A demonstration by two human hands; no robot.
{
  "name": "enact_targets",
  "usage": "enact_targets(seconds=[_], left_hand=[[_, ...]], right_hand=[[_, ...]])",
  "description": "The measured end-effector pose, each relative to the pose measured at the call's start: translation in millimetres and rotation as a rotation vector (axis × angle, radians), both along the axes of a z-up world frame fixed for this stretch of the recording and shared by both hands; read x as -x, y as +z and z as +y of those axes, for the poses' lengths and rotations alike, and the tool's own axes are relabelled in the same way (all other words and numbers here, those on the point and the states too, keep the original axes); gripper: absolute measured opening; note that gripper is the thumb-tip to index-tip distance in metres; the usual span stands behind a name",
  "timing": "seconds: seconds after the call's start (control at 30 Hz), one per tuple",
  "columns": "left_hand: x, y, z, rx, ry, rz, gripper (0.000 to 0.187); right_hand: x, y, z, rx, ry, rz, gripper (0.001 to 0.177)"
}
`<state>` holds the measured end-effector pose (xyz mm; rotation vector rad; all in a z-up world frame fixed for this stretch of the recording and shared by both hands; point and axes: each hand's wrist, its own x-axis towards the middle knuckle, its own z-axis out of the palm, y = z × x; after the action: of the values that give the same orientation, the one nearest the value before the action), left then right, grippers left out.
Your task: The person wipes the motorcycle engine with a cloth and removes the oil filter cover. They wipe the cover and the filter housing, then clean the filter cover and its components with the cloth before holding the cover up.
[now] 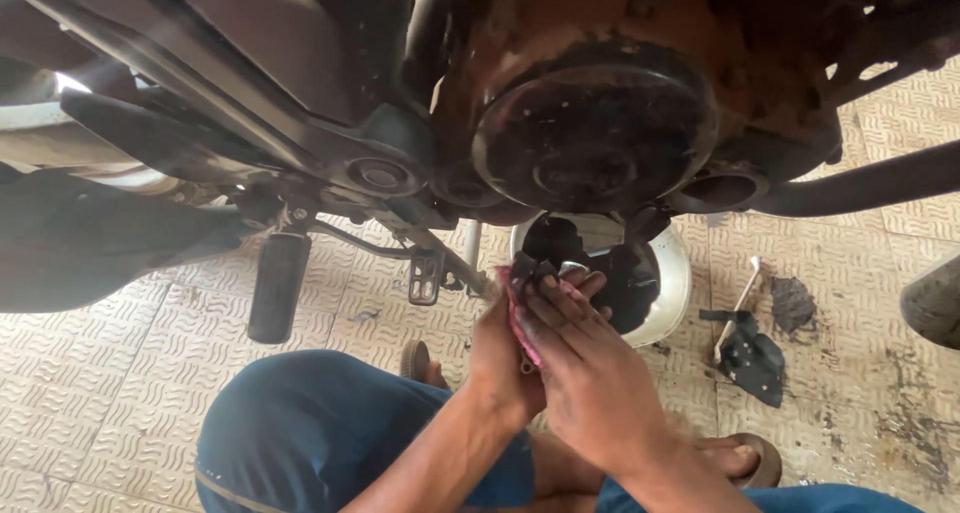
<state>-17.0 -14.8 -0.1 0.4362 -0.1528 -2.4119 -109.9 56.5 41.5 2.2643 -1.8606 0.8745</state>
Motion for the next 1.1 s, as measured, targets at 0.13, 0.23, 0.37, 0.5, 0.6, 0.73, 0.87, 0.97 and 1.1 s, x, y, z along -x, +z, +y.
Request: enact_targets(seconds=[0.13,0.23,0.37,0.5,0.6,0.73,0.87,0.97,1.1], left_hand=[[-9,-2,-7,-0.037,-0.016,0.05,0.076],[-12,19,-7,-0.05,-0.104,0.019,0.08],[-11,15,-11,-0.014,-0.156,0.041,0.083],[-11,28,-7,0.066,-0.219,-0.089,0.08],[-5,47,-8,-0.026,-0.239,-0.255,0.075],[-1,2,-10,-0.067,-0.171,-0.253,0.068],[-14,-10,-17,0.064,-0.104,-0.088,0.07],[-17,7,-17,0.031,-0.114,-0.184,0.073],[-9,5,-14,0.004,-0.144,-0.166,0.069]], right_hand=[[4,-19,8,-0.023,0.146,-0.234,0.041],[16,-12,10,-0.134,0.21,-0.431,0.041],[29,4,10,-0.31,0.237,-0.651,0.028],[57,9,10,-0.391,0.046,-1.13,0.02],[64,14,9,-0.114,-0.162,-1.145,0.023],[23,-4,8,-0.074,-0.185,-0.306,0.023],[-17,1,4,0.121,0.02,-0.023,0.03],[0,-7,0,0.05,0.143,-0.052,0.031],[23,-5,-2,-0.04,0.258,-0.046,0.038]])
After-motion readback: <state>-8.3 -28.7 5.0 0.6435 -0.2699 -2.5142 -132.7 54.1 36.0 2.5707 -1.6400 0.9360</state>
